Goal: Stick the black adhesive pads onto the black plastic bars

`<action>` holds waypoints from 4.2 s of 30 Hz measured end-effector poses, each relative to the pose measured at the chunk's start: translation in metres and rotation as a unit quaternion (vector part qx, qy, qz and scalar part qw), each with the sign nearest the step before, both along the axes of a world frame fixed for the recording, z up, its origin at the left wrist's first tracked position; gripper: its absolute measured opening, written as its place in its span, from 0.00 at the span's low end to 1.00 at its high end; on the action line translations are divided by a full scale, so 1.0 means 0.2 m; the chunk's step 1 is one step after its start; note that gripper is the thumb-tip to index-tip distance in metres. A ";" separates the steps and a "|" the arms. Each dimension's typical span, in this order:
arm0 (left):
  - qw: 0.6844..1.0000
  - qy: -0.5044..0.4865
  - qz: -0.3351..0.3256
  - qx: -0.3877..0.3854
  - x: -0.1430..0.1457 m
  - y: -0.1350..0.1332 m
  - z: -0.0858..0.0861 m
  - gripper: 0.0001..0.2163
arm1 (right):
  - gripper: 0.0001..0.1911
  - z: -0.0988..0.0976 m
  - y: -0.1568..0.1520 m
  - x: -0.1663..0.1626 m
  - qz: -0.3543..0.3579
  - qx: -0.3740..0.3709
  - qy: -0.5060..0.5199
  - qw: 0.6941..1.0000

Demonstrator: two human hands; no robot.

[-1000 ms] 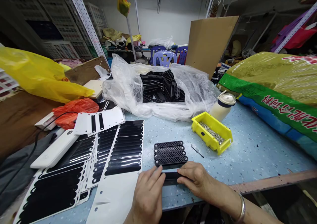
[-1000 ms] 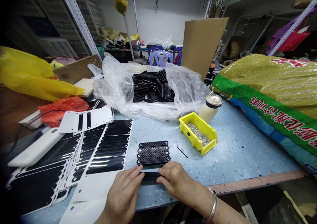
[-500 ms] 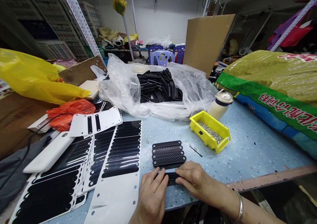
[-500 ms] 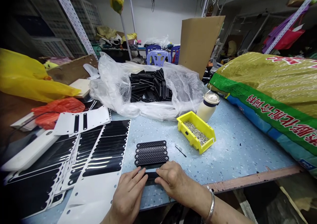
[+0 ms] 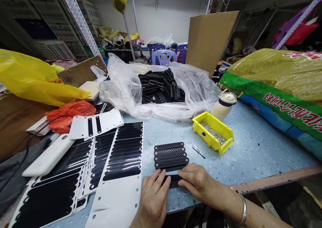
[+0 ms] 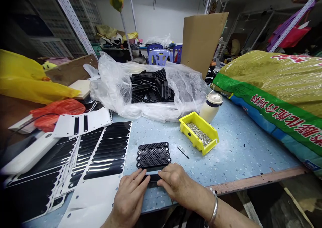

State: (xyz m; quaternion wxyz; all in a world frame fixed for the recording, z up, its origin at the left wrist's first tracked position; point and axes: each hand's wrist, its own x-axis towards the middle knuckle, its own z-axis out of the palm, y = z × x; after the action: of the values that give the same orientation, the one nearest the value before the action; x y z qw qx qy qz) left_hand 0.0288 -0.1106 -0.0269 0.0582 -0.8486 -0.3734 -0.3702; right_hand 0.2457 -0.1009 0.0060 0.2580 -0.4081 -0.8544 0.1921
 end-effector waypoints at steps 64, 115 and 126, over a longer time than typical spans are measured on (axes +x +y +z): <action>0.982 -0.072 -0.056 -0.168 0.01 0.09 0.09 0.06 | 0.12 -0.04 -0.11 0.08 -0.153 -0.065 0.109 0.980; 0.895 -0.199 0.068 -0.393 -0.09 0.01 0.03 0.11 | 0.16 0.14 -0.05 -0.08 -0.253 -0.418 0.287 0.824; 0.892 -0.201 0.070 -0.400 -0.08 0.01 0.03 0.12 | 0.18 0.24 -0.07 -0.11 -0.237 -0.443 0.329 0.799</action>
State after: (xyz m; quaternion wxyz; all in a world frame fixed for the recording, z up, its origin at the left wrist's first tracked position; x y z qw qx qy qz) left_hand 0.0127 -0.1092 -0.0213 -0.3367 -0.6794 -0.5519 -0.3470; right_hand 0.2244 -0.1145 0.0547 0.3519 -0.5798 -0.4163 0.6056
